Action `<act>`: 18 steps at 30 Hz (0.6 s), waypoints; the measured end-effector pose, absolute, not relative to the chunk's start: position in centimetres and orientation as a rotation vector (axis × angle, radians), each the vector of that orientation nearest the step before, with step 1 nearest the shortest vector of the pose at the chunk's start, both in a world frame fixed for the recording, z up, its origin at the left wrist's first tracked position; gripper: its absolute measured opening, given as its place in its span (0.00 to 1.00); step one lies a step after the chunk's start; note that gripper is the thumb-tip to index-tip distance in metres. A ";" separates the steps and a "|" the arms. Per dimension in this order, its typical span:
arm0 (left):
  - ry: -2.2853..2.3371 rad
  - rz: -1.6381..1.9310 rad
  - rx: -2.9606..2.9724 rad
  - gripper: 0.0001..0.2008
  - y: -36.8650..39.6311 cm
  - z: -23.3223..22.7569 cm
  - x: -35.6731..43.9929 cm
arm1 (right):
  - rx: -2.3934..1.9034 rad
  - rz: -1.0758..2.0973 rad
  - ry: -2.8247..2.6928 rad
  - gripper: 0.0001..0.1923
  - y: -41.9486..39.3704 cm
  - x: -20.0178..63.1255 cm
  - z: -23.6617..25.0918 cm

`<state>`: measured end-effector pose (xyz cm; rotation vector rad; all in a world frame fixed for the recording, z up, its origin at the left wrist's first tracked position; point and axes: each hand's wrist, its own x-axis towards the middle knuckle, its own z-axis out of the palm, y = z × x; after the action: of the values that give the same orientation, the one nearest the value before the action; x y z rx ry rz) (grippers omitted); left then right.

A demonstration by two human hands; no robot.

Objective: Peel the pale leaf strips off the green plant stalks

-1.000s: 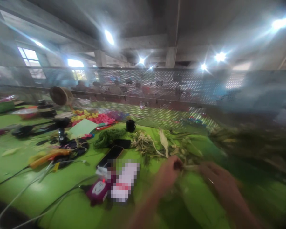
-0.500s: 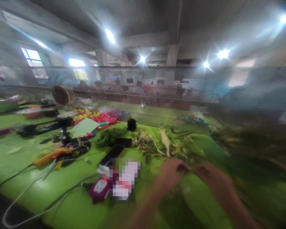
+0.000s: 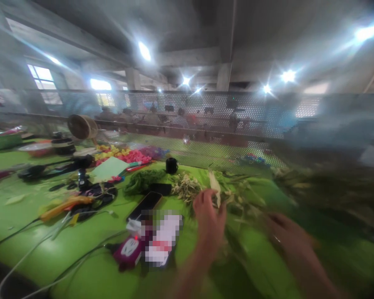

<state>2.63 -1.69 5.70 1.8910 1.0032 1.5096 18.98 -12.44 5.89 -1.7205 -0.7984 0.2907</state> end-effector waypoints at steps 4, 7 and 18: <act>0.760 0.988 1.715 0.14 -3.2 3.8 4.4 | -1.598 0.299 -0.709 0.14 -12.3 17.9 6.2; 0.593 0.770 1.595 0.17 -3.9 2.1 6.0 | -1.556 0.383 -0.734 0.15 -12.0 16.7 5.9; 0.574 0.944 1.141 0.12 -2.3 1.8 6.1 | -1.549 0.551 -0.905 0.20 -11.0 15.9 3.7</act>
<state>6.09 -2.33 1.76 1.1405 0.5738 0.9440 15.86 -11.04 3.65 -1.5486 -0.9053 0.5508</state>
